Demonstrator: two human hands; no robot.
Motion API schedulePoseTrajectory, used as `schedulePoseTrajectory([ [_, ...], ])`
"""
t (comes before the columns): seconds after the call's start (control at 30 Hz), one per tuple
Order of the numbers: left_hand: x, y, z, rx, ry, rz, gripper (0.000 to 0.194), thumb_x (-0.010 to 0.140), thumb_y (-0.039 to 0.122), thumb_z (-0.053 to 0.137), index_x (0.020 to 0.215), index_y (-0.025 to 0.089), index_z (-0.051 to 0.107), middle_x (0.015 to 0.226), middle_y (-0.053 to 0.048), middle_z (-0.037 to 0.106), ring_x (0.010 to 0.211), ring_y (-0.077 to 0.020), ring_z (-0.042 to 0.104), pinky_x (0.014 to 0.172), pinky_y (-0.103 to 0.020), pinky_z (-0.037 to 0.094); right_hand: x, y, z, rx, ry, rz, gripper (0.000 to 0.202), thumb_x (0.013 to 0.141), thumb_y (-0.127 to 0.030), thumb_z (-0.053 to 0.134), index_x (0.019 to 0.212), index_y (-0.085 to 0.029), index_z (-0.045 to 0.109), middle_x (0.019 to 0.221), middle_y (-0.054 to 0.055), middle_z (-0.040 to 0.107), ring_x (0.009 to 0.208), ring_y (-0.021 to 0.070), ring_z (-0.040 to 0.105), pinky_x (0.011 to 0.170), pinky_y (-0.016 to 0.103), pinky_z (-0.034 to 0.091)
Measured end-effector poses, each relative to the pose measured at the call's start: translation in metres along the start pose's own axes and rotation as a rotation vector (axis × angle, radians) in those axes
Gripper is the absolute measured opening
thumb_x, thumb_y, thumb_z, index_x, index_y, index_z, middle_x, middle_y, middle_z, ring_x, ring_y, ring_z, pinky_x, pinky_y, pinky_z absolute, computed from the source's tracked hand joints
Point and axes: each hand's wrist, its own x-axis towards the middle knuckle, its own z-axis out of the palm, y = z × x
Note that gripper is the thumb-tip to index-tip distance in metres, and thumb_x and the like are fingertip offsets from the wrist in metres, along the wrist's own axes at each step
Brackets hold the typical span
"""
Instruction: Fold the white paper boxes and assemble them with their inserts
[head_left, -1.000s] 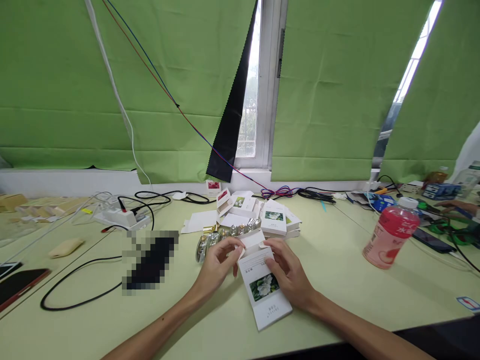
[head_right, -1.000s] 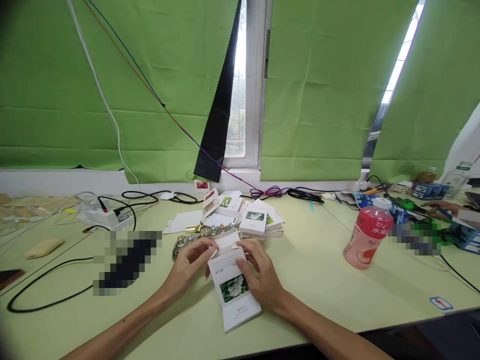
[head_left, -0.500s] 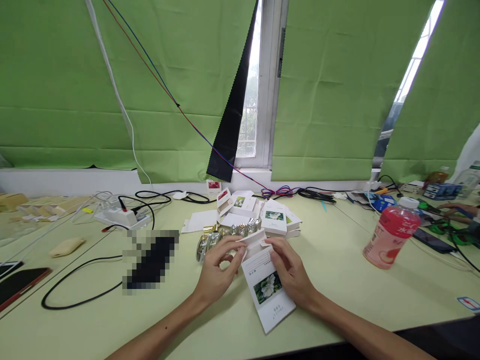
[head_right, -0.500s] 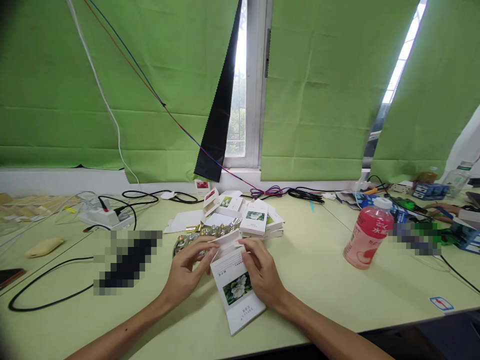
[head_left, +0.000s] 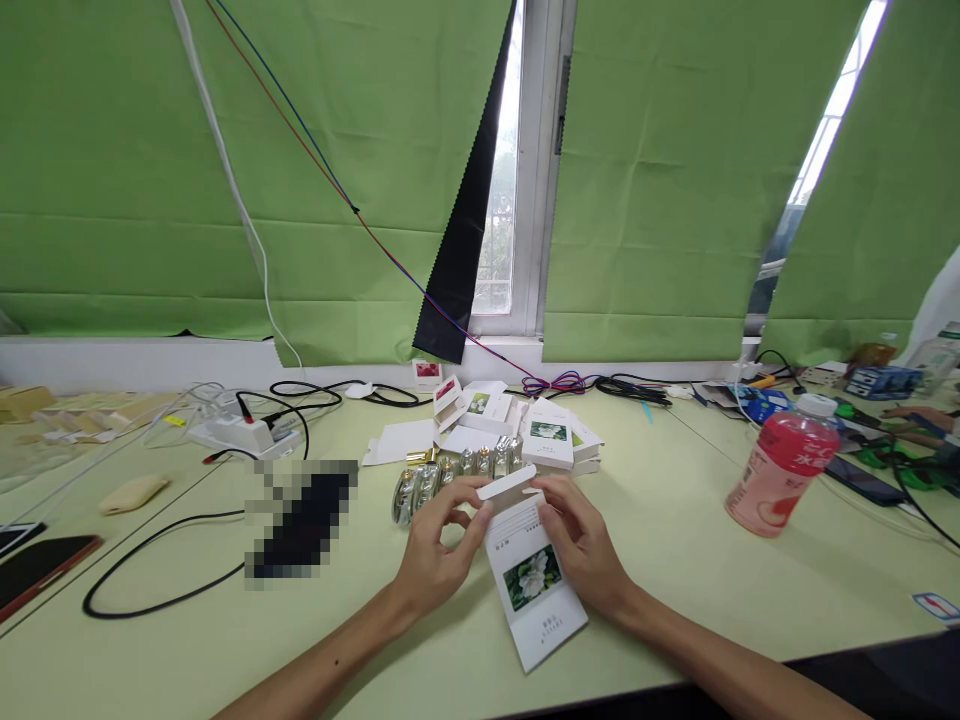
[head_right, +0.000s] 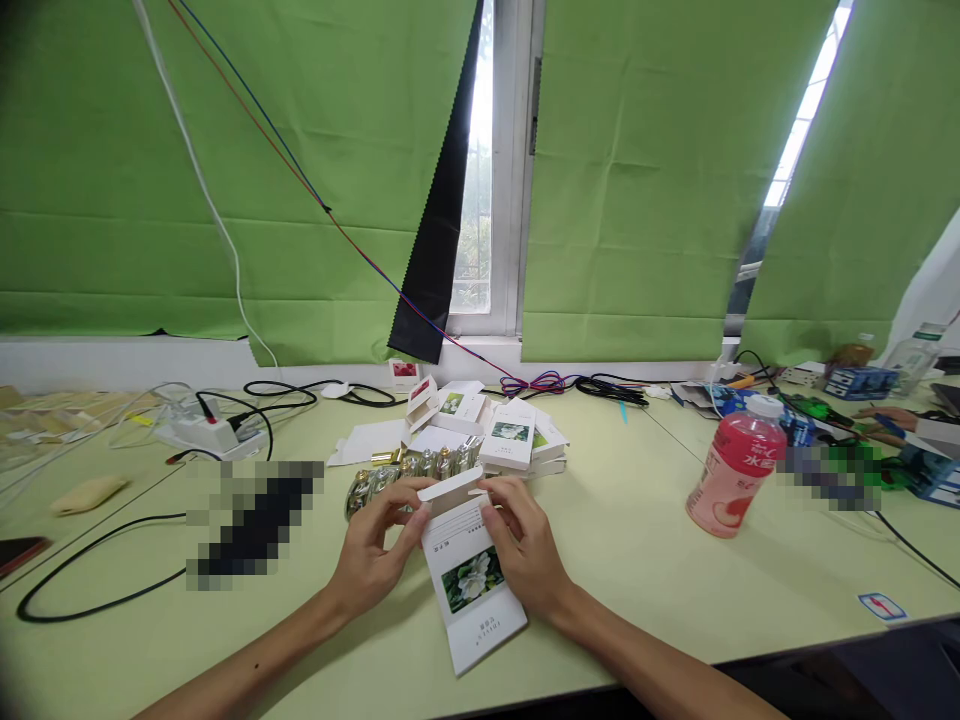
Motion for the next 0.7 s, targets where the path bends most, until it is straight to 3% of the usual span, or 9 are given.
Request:
schedulePoseTrajectory([
  [0.17,-0.0003,0.001,0.0034,-0.074,0.041,-0.077,0.013,0.096,0.032,0.058,0.096,0.021,0.051,0.104,-0.009,0.072,0.085,-0.0179,0.07,0.055,-0.021,0.057,-0.0004,-0.0007,0.0008,0.018,0.007,0.006,0.027,0.102,-0.038,0.051,0.122,-0.026,0.063,0.121,0.009,0.061,0.102,0.0211,0.065,0.083,0.032,0.059],
  [0.3,0.0021,0.0036,0.0032,-0.049,0.017,-0.099,0.018,0.096,0.034,0.059,0.107,0.02,0.06,0.098,-0.007,0.072,0.083,-0.0182,0.07,0.054,-0.021,0.058,-0.0015,-0.0004,0.0008,0.044,0.015,0.017,0.026,0.102,-0.038,0.052,0.121,-0.026,0.064,0.121,0.009,0.063,0.102,0.0213,0.066,0.083,0.033,0.06],
  [0.43,0.0045,0.0051,0.0022,0.023,0.012,-0.062,0.022,0.095,0.035,0.058,0.101,0.019,0.072,0.096,-0.008,0.075,0.076,-0.0172,0.07,0.054,-0.022,0.06,-0.002,0.0021,0.0006,0.049,0.027,0.034,0.024,0.102,-0.036,0.053,0.12,-0.025,0.064,0.117,0.009,0.066,0.104,0.0215,0.067,0.085,0.033,0.06],
  [0.7,0.004,0.0023,0.0027,0.043,0.023,-0.029,0.021,0.095,0.032,0.059,0.098,0.019,0.074,0.095,-0.008,0.076,0.077,-0.018,0.071,0.054,-0.022,0.059,-0.0027,0.0027,0.0003,0.048,0.039,0.05,0.025,0.101,-0.038,0.054,0.12,-0.024,0.062,0.114,0.009,0.068,0.101,0.021,0.068,0.084,0.033,0.06],
])
